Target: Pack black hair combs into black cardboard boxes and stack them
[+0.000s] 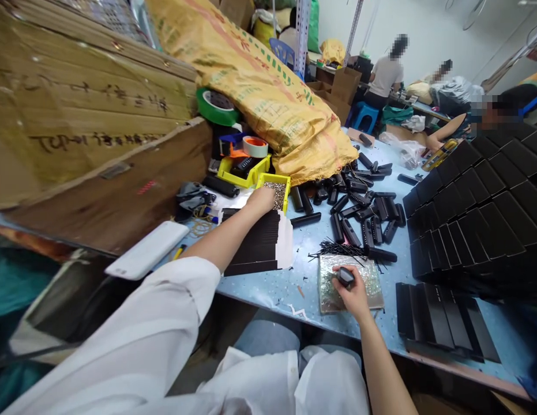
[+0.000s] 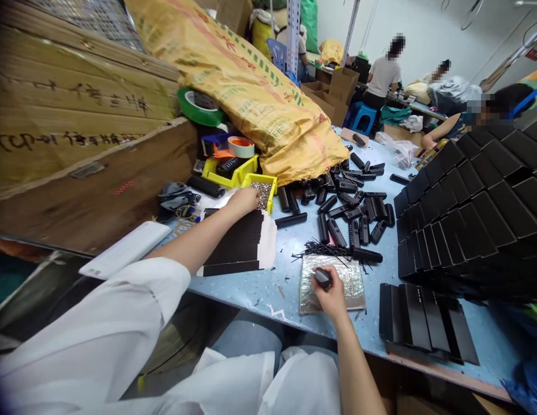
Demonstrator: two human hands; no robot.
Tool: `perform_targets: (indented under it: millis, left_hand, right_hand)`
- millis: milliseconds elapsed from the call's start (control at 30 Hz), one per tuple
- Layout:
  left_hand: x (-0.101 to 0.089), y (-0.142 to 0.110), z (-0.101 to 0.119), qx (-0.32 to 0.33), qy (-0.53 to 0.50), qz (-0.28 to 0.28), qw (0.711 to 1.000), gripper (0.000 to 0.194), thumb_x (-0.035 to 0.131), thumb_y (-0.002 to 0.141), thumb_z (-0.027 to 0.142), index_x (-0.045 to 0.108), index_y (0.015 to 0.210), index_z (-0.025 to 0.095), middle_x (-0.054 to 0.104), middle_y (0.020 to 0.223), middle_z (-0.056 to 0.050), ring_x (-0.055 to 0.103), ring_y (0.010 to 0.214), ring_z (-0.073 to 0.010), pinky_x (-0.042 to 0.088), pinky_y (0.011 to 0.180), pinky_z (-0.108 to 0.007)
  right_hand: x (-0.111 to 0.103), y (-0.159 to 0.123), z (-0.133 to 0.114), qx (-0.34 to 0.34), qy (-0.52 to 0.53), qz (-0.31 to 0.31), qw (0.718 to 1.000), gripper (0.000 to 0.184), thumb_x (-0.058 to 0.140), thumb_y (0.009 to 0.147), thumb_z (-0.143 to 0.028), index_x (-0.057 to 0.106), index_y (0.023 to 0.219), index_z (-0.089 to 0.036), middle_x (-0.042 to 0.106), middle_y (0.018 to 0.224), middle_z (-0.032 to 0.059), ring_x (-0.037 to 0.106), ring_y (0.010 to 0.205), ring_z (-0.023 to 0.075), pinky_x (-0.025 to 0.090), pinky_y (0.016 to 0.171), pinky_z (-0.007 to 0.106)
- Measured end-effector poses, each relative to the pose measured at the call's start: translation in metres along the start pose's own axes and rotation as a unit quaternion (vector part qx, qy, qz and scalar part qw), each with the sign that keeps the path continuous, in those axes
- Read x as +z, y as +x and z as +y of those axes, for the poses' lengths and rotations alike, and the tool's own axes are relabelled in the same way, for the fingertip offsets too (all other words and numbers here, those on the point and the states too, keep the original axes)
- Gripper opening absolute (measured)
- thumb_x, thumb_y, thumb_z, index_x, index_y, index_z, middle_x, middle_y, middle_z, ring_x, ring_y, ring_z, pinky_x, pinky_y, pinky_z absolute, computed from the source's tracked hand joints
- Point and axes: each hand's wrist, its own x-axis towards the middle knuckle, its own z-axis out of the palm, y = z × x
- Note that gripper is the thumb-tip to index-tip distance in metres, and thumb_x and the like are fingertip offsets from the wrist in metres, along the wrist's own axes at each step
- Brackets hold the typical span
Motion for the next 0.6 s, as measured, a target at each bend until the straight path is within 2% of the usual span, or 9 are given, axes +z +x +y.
perform_targets:
  millis: [100, 167, 200, 267, 300, 367, 433, 467, 600]
  left_hand:
    - [-0.003, -0.027, 0.011, -0.003, -0.024, 0.010, 1.000, 0.014, 0.062, 0.080, 0.022, 0.069, 0.080, 0.009, 0.071, 0.087, -0.012, 0.064, 0.089, -0.0233, 0.046, 0.086, -0.035]
    - [0.011, -0.070, 0.027, 0.005, -0.087, -0.018, 0.996, 0.019, 0.062, 0.081, 0.029, 0.071, 0.086, 0.013, 0.072, 0.087, -0.008, 0.065, 0.082, -0.0196, 0.050, 0.079, -0.032]
    - [0.023, -0.096, 0.037, 0.009, -0.180, -0.064, 0.982, 0.020, 0.065, 0.080, 0.032, 0.071, 0.085, 0.014, 0.072, 0.085, -0.007, 0.066, 0.079, -0.0188, 0.051, 0.076, -0.031]
    - [0.051, -0.152, 0.056, -0.020, -0.329, -0.176, 0.928, 0.024, 0.067, 0.079, 0.038, 0.073, 0.086, 0.016, 0.072, 0.077, -0.006, 0.065, 0.071, -0.0178, 0.053, 0.070, -0.031]
    - [0.065, -0.176, 0.065, -0.045, -0.391, -0.199, 0.898, 0.025, 0.069, 0.077, 0.039, 0.073, 0.086, 0.016, 0.072, 0.079, -0.006, 0.066, 0.070, -0.0172, 0.054, 0.070, -0.031]
    - [0.085, -0.210, 0.080, -0.111, -0.492, -0.200, 0.840, 0.026, 0.075, 0.071, 0.039, 0.071, 0.082, 0.017, 0.072, 0.077, -0.005, 0.065, 0.067, -0.0165, 0.055, 0.067, -0.031]
    - [0.092, -0.224, 0.088, -0.151, -0.536, -0.183, 0.810, 0.025, 0.080, 0.066, 0.037, 0.069, 0.076, 0.016, 0.071, 0.073, -0.004, 0.065, 0.064, -0.0159, 0.055, 0.066, -0.030]
    - [0.091, -0.226, 0.091, -0.156, -0.536, -0.176, 0.811, 0.025, 0.080, 0.065, 0.036, 0.069, 0.075, 0.016, 0.071, 0.072, -0.004, 0.064, 0.064, -0.0155, 0.054, 0.066, -0.030]
    - [0.076, -0.219, 0.095, -0.113, -0.485, -0.157, 0.853, 0.018, 0.077, 0.069, 0.031, 0.073, 0.077, 0.015, 0.072, 0.077, -0.006, 0.064, 0.071, -0.0162, 0.053, 0.070, -0.028]
  right_hand:
    - [-0.004, 0.005, -0.002, -0.006, 0.000, -0.011, 1.000, 0.020, 0.068, 0.078, -0.033, 0.063, 0.095, -0.025, 0.071, 0.100, 0.0058, 0.066, 0.097, 0.0252, 0.050, 0.090, 0.042]
    - [-0.006, 0.008, -0.007, 0.004, 0.018, 0.020, 1.000, 0.019, 0.069, 0.077, -0.035, 0.063, 0.091, -0.023, 0.071, 0.095, 0.0066, 0.066, 0.095, 0.0264, 0.049, 0.091, 0.044]
    - [-0.006, 0.010, -0.012, 0.009, 0.038, 0.038, 0.999, 0.019, 0.070, 0.077, -0.036, 0.062, 0.088, -0.023, 0.070, 0.091, 0.0063, 0.067, 0.092, 0.0265, 0.050, 0.090, 0.045]
    - [0.000, 0.013, -0.027, 0.004, 0.109, 0.079, 0.991, 0.020, 0.066, 0.078, -0.039, 0.059, 0.089, -0.024, 0.067, 0.082, 0.0032, 0.067, 0.084, 0.0249, 0.051, 0.087, 0.046]
    - [0.005, 0.015, -0.036, -0.008, 0.160, 0.104, 0.982, 0.019, 0.063, 0.080, -0.039, 0.057, 0.092, -0.026, 0.064, 0.078, 0.0008, 0.066, 0.080, 0.0230, 0.052, 0.086, 0.046]
    - [0.017, 0.019, -0.057, -0.043, 0.264, 0.148, 0.952, 0.015, 0.055, 0.083, -0.038, 0.053, 0.095, -0.029, 0.055, 0.073, -0.0032, 0.062, 0.071, 0.0183, 0.053, 0.082, 0.044]
    - [0.030, 0.023, -0.075, -0.054, 0.333, 0.169, 0.926, 0.010, 0.050, 0.084, -0.037, 0.051, 0.092, -0.031, 0.047, 0.070, -0.0049, 0.055, 0.064, 0.0148, 0.052, 0.075, 0.038]
    - [0.035, 0.025, -0.081, -0.048, 0.355, 0.173, 0.917, 0.009, 0.049, 0.084, -0.037, 0.050, 0.089, -0.030, 0.044, 0.069, -0.0051, 0.052, 0.061, 0.0138, 0.051, 0.072, 0.036]
    - [0.047, 0.027, -0.087, -0.008, 0.420, 0.194, 0.886, 0.012, 0.054, 0.080, -0.036, 0.049, 0.086, -0.027, 0.042, 0.066, -0.0061, 0.047, 0.058, 0.0115, 0.048, 0.066, 0.030]
